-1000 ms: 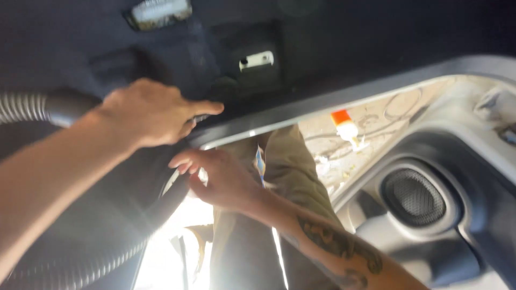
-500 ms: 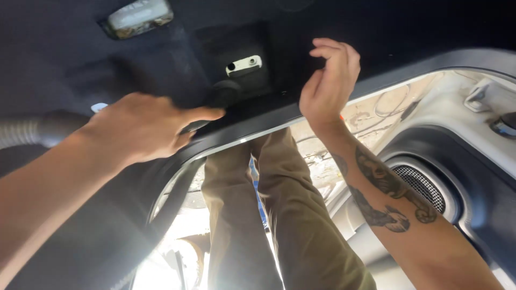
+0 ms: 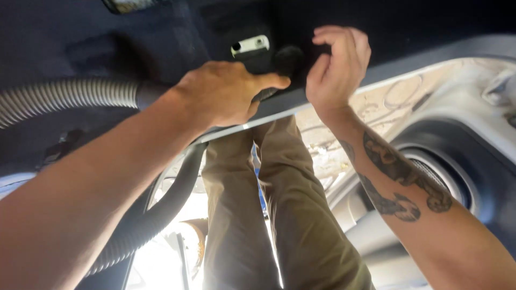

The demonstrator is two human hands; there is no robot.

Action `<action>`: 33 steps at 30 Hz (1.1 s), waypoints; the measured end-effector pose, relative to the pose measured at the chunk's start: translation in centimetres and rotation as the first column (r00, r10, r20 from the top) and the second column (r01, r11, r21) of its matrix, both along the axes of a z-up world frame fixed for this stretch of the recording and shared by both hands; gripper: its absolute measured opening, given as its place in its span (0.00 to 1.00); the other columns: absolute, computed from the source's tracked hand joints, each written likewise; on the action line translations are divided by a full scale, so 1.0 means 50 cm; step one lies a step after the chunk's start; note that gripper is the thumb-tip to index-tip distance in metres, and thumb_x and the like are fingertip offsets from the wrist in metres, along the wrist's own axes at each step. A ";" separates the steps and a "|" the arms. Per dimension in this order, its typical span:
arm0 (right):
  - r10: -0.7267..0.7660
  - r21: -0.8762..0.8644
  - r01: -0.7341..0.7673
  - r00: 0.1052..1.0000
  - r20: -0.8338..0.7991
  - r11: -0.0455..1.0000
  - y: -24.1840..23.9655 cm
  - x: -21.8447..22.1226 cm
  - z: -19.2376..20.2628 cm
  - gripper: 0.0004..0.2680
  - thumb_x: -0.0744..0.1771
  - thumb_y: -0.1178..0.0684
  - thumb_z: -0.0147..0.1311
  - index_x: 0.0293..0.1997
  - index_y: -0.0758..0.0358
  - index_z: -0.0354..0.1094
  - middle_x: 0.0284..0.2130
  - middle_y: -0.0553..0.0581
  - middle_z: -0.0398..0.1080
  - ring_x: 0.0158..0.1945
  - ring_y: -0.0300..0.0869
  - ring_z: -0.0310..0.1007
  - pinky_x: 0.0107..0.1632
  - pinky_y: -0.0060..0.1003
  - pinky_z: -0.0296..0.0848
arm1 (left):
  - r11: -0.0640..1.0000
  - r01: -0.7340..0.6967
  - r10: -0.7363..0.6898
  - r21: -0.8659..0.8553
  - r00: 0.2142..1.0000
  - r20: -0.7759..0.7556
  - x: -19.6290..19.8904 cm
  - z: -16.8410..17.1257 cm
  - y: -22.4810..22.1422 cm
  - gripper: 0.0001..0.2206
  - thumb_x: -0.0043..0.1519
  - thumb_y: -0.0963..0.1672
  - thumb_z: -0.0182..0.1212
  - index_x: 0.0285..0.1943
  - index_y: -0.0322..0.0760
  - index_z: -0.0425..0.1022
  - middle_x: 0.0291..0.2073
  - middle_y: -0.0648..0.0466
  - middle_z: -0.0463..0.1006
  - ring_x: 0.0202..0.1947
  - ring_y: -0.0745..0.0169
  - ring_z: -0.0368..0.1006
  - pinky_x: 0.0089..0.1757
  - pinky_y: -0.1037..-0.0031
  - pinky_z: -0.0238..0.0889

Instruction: Vacuuming the interior roof lining and floor of a car using a shop vac.

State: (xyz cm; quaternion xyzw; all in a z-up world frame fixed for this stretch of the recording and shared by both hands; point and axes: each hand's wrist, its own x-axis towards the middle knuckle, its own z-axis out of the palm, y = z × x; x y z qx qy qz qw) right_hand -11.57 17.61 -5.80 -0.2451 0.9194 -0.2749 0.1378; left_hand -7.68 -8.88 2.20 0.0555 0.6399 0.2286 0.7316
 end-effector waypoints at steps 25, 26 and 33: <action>-0.037 -0.022 0.037 0.999 -0.015 0.999 0.012 -0.018 -0.021 0.17 0.58 0.70 0.39 0.46 0.63 0.67 0.46 0.52 0.78 0.53 0.49 0.66 0.62 0.40 0.58 | 0.964 0.266 -0.266 0.001 0.964 0.005 -0.019 -0.024 -0.025 0.31 0.73 0.52 0.46 0.84 0.85 0.40 0.26 0.57 0.88 0.17 0.69 0.74 0.26 0.75 0.71; -0.046 -0.012 0.045 0.998 -0.034 0.999 0.015 -0.016 -0.025 0.17 0.58 0.69 0.39 0.48 0.63 0.67 0.47 0.52 0.77 0.53 0.49 0.66 0.61 0.40 0.58 | 0.981 0.196 -0.196 -0.010 0.981 0.006 -0.027 -0.024 -0.015 0.30 0.73 0.52 0.46 0.84 0.86 0.43 0.28 0.55 0.88 0.20 0.64 0.78 0.30 0.70 0.73; -0.109 -0.141 0.105 0.994 -0.023 0.985 0.026 -0.008 -0.028 0.19 0.60 0.70 0.39 0.54 0.66 0.61 0.55 0.60 0.71 0.56 0.53 0.68 0.65 0.44 0.63 | 1.000 -0.002 0.002 0.004 1.000 0.023 -0.043 -0.009 0.017 0.33 0.72 0.46 0.46 0.85 0.82 0.46 0.19 0.53 0.80 0.13 0.63 0.66 0.22 0.70 0.61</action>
